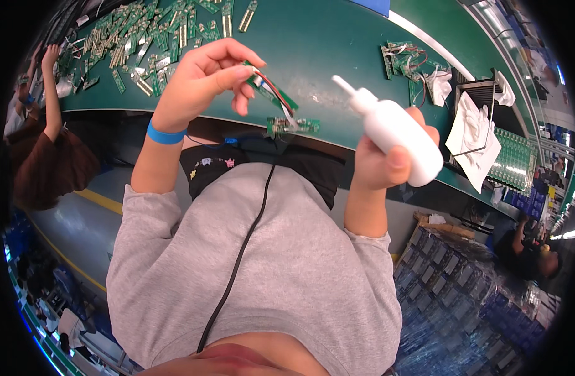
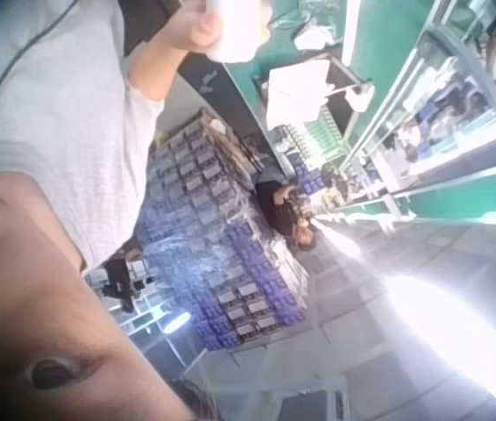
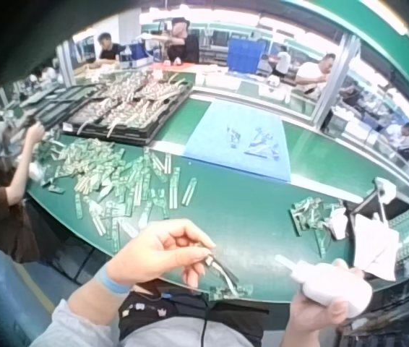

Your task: Assembling electronic components onto printed circuit boards and applying adhesive to secure them.

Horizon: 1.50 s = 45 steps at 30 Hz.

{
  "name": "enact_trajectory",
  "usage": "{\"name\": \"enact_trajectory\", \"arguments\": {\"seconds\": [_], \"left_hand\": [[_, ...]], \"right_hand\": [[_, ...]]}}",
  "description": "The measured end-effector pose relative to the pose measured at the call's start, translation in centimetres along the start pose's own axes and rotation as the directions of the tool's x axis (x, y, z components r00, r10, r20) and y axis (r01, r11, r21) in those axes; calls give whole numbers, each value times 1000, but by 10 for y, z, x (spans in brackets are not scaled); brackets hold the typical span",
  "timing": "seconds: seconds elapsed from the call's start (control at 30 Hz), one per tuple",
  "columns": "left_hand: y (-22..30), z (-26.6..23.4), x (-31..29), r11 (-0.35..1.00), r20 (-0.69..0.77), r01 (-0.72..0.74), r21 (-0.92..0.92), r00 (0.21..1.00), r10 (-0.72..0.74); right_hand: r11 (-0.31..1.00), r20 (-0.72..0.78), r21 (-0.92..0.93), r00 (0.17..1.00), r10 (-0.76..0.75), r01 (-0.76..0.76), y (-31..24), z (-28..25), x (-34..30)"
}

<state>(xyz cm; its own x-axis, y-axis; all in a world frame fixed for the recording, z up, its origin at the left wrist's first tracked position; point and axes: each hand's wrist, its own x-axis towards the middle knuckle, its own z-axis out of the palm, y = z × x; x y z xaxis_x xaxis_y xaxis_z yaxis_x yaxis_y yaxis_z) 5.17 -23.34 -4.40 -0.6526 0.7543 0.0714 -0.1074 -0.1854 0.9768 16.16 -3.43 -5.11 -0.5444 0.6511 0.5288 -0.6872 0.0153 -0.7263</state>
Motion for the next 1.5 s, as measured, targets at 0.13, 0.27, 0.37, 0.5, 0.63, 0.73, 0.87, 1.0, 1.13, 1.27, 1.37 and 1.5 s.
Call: {"name": "enact_trajectory", "arguments": {"seconds": [0.13,0.27,0.37,0.5,0.63,0.73,0.87,1.0,1.13,1.27,1.37,1.5], "left_hand": [[-10,-37,33,1000,-151,-6,25,988,10],[-20,-78,104,992,-302,-118,43,945,125],[-27,-104,175,936,-459,-200,291,829,320],[-64,-124,230,477,-443,206,854,769,460],[-100,-129,236,343,-350,261,902,908,229],[-87,-106,218,480,-350,222,849,916,196],[-64,-86,195,557,-164,124,821,986,22],[-57,-20,196,624,140,85,776,943,-303],[-85,48,223,439,66,108,892,930,-361],[-117,94,232,421,-93,167,892,977,-190],[-142,114,237,480,-194,267,836,961,-195],[-147,95,248,518,-269,325,791,946,-183]], "right_hand": [[993,-222,-117,975,-30,3,17,-26,15],[994,-229,-114,973,-24,-3,21,-54,15],[997,-246,-39,967,60,-72,12,-57,7],[986,-251,-80,960,122,-146,0,-57,5],[989,-292,-77,952,97,-124,1,-63,6],[985,-268,-86,956,121,-149,-2,-69,6],[975,-285,96,933,218,-199,3,-71,10],[871,-110,404,930,351,-280,7,-86,14],[833,-164,442,883,439,-332,-3,-85,12],[798,12,490,919,395,-350,-8,-100,7],[844,20,414,931,365,-340,-16,-105,6],[848,65,377,924,378,-373,-12,-116,2]]}}
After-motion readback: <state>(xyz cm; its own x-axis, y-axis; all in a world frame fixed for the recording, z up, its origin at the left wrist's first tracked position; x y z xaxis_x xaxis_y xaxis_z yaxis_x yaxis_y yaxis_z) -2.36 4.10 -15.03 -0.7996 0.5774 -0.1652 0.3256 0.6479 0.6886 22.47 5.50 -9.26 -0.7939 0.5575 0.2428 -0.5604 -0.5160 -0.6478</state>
